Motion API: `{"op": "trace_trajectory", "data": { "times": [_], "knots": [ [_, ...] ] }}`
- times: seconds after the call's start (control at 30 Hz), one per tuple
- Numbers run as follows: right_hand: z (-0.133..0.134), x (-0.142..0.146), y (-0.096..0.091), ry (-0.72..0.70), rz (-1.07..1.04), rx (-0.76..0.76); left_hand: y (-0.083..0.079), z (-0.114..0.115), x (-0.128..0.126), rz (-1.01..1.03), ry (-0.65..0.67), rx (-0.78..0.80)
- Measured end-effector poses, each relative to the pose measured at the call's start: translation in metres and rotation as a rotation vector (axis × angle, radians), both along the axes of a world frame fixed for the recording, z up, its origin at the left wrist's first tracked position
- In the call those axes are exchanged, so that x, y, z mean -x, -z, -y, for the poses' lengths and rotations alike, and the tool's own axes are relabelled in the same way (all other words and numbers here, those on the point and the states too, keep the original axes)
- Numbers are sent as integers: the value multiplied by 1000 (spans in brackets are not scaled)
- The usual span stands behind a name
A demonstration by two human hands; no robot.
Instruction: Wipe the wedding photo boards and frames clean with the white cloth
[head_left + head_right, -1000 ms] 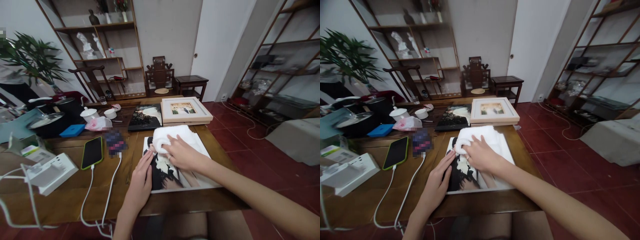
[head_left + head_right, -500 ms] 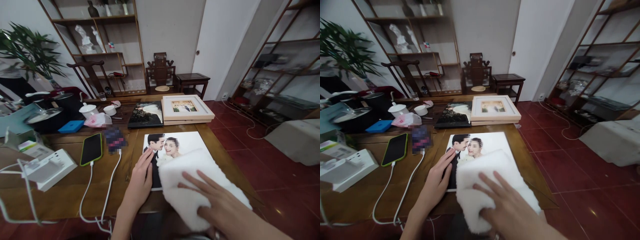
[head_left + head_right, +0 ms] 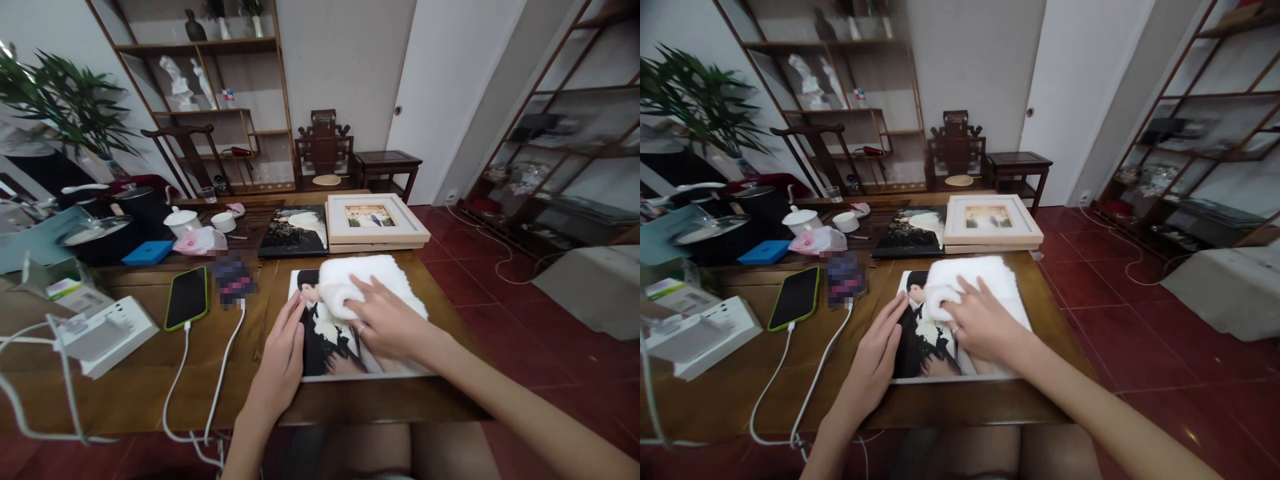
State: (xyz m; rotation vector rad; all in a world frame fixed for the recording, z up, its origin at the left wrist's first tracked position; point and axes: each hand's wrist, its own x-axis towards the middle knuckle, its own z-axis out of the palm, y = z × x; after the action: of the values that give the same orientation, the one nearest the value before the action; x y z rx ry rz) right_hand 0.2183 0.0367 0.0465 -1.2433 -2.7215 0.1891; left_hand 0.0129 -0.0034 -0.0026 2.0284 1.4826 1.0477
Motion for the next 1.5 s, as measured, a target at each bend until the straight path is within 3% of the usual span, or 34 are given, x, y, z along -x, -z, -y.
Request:
{"op": "trace_trajectory", "data": {
  "times": [0.13,0.23,0.4,0.53,0.67,0.8,1.03,1.13,1.23,1.5],
  "knots": [
    [23,34,1,-198,-20,-22,-1,3,3,138,-89,-59],
    [50,42,7,-291,-35,-35,1,4,7,193,-78,-89],
    [87,24,21,-313,-65,-29,0,4,5,125,-29,-80],
    [95,-4,15,-258,-57,5,1,2,0,-66,19,1],
    [78,-24,2,-35,-40,60,5,-1,-1,-157,79,-46],
    [37,-25,-6,139,-34,26,7,-3,0,-172,115,-144],
    [-34,31,-24,-62,-78,61,8,-5,-1,-174,104,-240],
    [-41,54,-25,-151,-75,66,6,-5,-1,-180,87,-241],
    [-40,57,-21,-155,-73,60,5,-4,-1,-181,75,-233],
    [-29,-9,0,86,-94,25,7,-3,-1,-165,115,-223]
  ]
}}
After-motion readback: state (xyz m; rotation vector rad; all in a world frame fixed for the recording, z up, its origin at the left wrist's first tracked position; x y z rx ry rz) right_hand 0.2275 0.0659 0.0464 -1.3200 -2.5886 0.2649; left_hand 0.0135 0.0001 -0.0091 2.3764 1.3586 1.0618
